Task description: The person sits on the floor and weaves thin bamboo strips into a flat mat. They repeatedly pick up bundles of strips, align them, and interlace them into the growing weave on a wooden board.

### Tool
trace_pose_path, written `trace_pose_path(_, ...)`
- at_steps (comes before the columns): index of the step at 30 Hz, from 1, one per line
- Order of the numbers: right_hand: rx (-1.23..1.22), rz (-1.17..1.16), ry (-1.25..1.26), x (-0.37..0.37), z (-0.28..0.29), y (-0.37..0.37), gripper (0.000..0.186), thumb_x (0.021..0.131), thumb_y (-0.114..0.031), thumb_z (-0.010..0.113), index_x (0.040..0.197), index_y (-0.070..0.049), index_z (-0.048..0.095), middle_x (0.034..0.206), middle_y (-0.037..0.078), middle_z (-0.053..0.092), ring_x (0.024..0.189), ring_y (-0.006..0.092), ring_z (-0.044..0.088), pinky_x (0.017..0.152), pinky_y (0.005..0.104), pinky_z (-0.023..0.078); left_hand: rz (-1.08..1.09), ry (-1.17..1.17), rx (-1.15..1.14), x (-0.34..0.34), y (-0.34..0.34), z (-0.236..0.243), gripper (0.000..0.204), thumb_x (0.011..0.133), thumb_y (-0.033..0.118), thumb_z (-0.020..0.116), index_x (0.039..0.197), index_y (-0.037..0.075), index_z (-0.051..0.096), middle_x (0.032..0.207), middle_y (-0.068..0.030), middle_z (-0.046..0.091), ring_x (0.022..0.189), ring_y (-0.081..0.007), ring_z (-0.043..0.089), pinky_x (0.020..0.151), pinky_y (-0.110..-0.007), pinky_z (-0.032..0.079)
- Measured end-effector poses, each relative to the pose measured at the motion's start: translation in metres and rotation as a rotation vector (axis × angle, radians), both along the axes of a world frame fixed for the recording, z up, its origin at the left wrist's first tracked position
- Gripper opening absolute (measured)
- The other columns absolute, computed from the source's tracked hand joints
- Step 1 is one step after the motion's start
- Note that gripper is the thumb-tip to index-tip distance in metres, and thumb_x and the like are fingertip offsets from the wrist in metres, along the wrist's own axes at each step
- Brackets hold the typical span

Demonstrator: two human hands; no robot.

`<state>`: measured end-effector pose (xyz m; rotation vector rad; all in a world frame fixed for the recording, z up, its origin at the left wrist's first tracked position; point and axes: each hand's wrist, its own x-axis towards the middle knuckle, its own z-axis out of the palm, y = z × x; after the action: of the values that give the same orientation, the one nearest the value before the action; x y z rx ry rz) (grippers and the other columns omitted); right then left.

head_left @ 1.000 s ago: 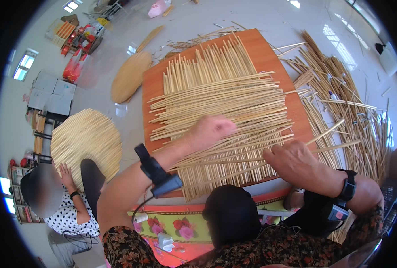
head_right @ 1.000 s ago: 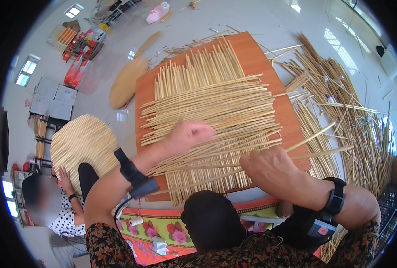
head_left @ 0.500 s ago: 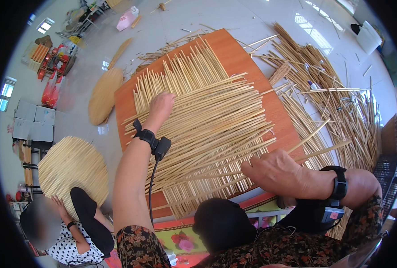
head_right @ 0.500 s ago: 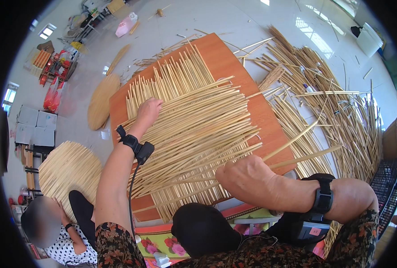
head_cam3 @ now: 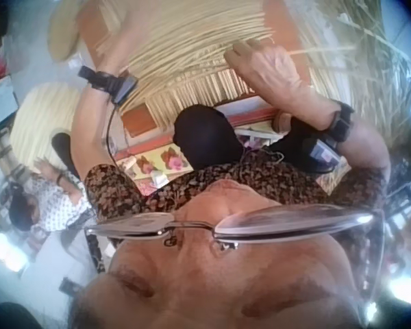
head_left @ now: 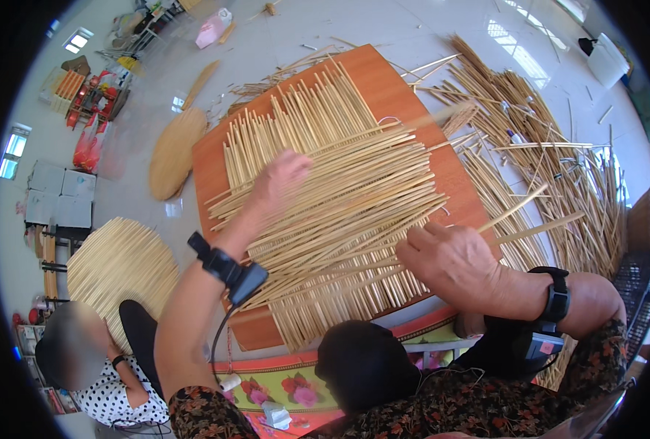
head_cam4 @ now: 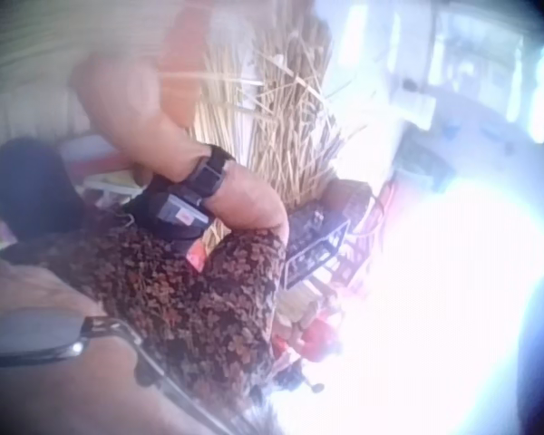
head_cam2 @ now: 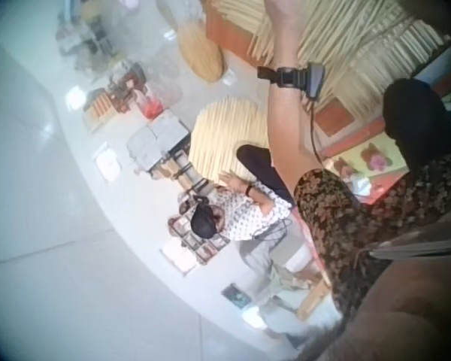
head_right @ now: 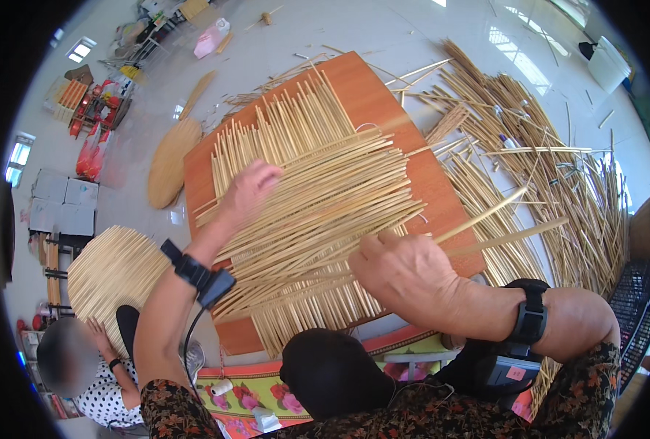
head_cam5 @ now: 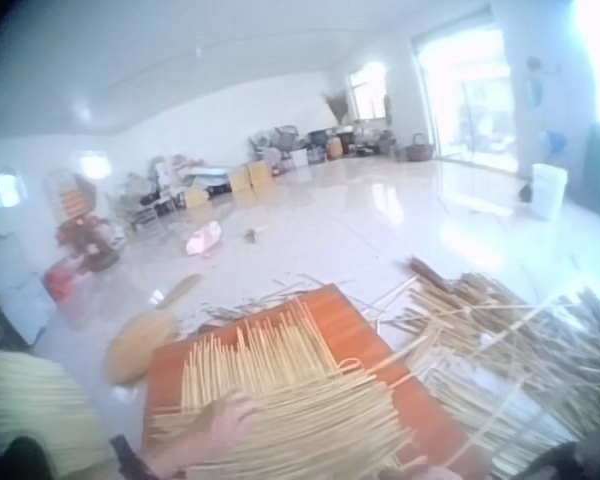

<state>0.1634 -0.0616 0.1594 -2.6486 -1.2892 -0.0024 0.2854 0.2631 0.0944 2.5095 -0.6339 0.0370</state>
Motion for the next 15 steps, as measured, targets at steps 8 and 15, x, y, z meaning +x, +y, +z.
trace_pose_path(8, 0.021, -0.014, -0.076, -0.010, 0.015, 0.006, 0.013, 0.081, -0.017, 0.065, 0.089, -0.006, 0.064, 0.085, 0.004, 0.060, 0.089, 0.0227, 0.060, 0.066, 0.0342, 0.054, -0.289, 0.804, -0.213, -0.134, -0.077, 0.068, 0.026, 0.098, 0.013, 0.065, 0.121, 0.001, 0.069, 0.096, -0.0147, 0.074, 0.090, -0.0220, 0.072, 0.082, -0.036, 0.056)
trace_pose_path(15, -0.308, 0.012, 0.024, -0.025, -0.002, -0.001, 0.006, 0.084, -0.014, 0.065, 0.082, -0.009, 0.062, 0.077, 0.004, 0.065, 0.072, 0.0214, 0.068, 0.057, 0.0351, 0.050, -0.161, 0.885, -0.200, -0.090, -0.046, 0.028, 0.029, 0.101, 0.022, 0.064, 0.124, 0.007, 0.072, 0.104, -0.0082, 0.078, 0.089, -0.0149, 0.074, 0.088, -0.031, 0.058)
